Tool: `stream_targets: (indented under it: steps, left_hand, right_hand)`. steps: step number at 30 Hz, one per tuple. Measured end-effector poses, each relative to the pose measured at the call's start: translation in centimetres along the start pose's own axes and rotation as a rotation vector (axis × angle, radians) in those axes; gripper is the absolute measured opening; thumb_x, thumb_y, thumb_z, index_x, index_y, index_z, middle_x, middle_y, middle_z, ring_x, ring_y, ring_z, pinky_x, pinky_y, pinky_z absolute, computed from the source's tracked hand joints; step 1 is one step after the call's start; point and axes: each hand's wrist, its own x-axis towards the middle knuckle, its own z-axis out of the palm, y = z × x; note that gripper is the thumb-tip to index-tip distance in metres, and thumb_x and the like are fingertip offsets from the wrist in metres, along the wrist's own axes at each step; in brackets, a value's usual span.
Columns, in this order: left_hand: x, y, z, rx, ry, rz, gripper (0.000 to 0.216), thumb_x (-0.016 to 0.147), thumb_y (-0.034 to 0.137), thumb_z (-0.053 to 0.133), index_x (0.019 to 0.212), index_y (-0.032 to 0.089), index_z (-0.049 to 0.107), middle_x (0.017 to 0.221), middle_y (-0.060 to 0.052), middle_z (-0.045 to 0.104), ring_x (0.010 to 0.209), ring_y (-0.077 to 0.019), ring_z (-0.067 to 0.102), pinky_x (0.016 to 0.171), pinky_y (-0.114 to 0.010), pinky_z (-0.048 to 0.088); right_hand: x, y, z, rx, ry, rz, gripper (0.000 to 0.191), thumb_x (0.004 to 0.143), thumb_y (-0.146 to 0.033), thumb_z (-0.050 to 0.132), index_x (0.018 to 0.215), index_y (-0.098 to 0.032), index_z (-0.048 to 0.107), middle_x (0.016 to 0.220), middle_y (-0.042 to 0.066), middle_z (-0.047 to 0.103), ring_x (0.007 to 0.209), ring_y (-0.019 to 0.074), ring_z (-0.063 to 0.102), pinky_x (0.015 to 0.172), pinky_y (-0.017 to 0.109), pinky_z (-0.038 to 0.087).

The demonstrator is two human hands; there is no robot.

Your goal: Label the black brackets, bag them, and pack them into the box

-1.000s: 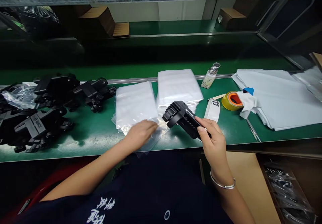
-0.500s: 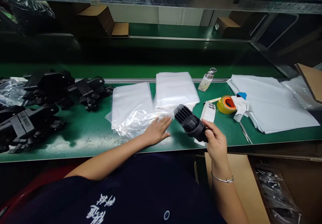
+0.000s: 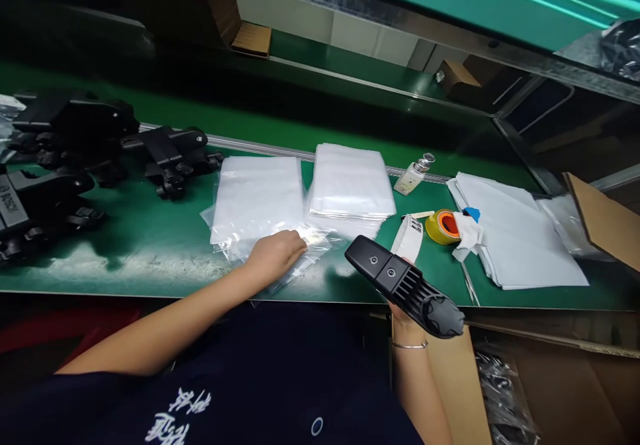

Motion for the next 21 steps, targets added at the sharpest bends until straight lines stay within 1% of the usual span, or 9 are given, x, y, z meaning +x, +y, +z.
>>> stream_targets:
  steps: [2,3,6,8,10,12,15,17,21]
  left_hand:
    - [-0.4,-0.2,-1.1,-0.152,-0.031,-0.074,0.028,0.092,0.029,0.043,0.078,0.02,0.065,0.075,-0.002,0.067,0.071,-0.0187,0.063,0.059,-0.026,0.045]
    - [-0.5,-0.2,-1.5,-0.226,-0.031,-0.105,0.026,0.091,0.029,0.043,0.078,0.02,0.064,0.072,-0.001,0.066,0.067,-0.0171,0.062,0.057,-0.025,0.044]
    - [-1.0,0.1,-2.3,-0.374,0.037,-0.16,0.02,0.088,0.029,0.044,0.078,0.019,0.057,0.067,0.002,0.06,0.061,-0.0143,0.056,0.056,-0.024,0.04]
    - [-1.3,0.5,-2.6,-0.428,0.061,-0.124,0.019,0.089,0.028,0.041,0.076,0.02,0.053,0.068,0.002,0.057,0.061,-0.0135,0.052,0.057,-0.024,0.039]
    - [-1.8,0.8,-3.1,-0.423,0.025,-0.047,0.022,0.091,0.028,0.037,0.076,0.02,0.05,0.071,0.002,0.056,0.064,-0.0137,0.052,0.06,-0.025,0.04]
    - [-2.4,0.9,-3.6,-0.361,-0.057,0.022,0.025,0.094,0.029,0.035,0.076,0.02,0.049,0.073,0.001,0.055,0.065,-0.0145,0.053,0.062,-0.026,0.039]
    - [-3.0,0.5,-4.1,-0.254,-0.162,0.108,0.026,0.096,0.028,0.035,0.078,0.019,0.051,0.073,0.0,0.056,0.066,-0.0152,0.053,0.061,-0.026,0.038]
    - [-2.9,0.5,-4.0,-0.221,-0.152,0.176,0.025,0.097,0.027,0.036,0.081,0.019,0.053,0.077,-0.001,0.059,0.07,-0.0161,0.056,0.062,-0.027,0.039]
    - [-2.0,2.9,-2.8,-0.264,-0.033,0.353,0.021,0.097,0.024,0.04,0.088,0.018,0.058,0.085,-0.005,0.065,0.078,-0.0178,0.061,0.07,-0.028,0.044]
  right_hand:
    - [0.2,-0.8,0.3,0.1,0.077,0.006,0.056,0.095,-0.06,0.023,0.132,-0.033,0.055,0.104,0.012,0.071,0.096,0.0293,0.07,0.083,0.052,0.057]
    - [0.5,-1.4,0.5,0.135,0.073,0.006,0.053,0.094,-0.061,0.028,0.125,-0.033,0.06,0.103,0.011,0.072,0.094,0.0288,0.07,0.081,0.051,0.057]
    - [1.6,-3.6,1.1,0.132,-0.144,-0.039,0.038,0.09,-0.057,0.05,0.114,-0.033,0.067,0.106,0.008,0.071,0.101,0.0273,0.067,0.087,0.048,0.056]
    - [2.4,-4.8,1.9,0.049,-0.31,-0.084,0.03,0.088,-0.048,0.061,0.114,-0.033,0.069,0.112,0.006,0.069,0.109,0.0261,0.064,0.094,0.046,0.053]
    - [3.0,-5.5,3.1,-0.089,-0.395,-0.119,0.029,0.088,-0.039,0.064,0.117,-0.033,0.069,0.117,0.007,0.066,0.113,0.0248,0.062,0.098,0.045,0.051]
    - [3.0,-5.6,4.5,-0.215,-0.356,-0.164,0.029,0.089,-0.035,0.064,0.118,-0.03,0.068,0.119,0.008,0.063,0.114,0.0245,0.06,0.098,0.044,0.051]
    - [2.6,-5.2,6.7,-0.344,-0.185,-0.245,0.03,0.092,-0.032,0.06,0.121,-0.028,0.066,0.12,0.01,0.06,0.114,0.025,0.06,0.096,0.045,0.052]
    - [2.4,-5.0,8.1,-0.408,-0.136,-0.311,0.031,0.092,-0.03,0.059,0.123,-0.027,0.064,0.12,0.011,0.059,0.113,0.0256,0.059,0.096,0.046,0.052]
    - [2.5,-4.7,11.4,-0.441,-0.209,-0.407,0.035,0.096,-0.031,0.051,0.129,-0.026,0.058,0.122,0.012,0.061,0.114,0.0273,0.06,0.096,0.047,0.053]
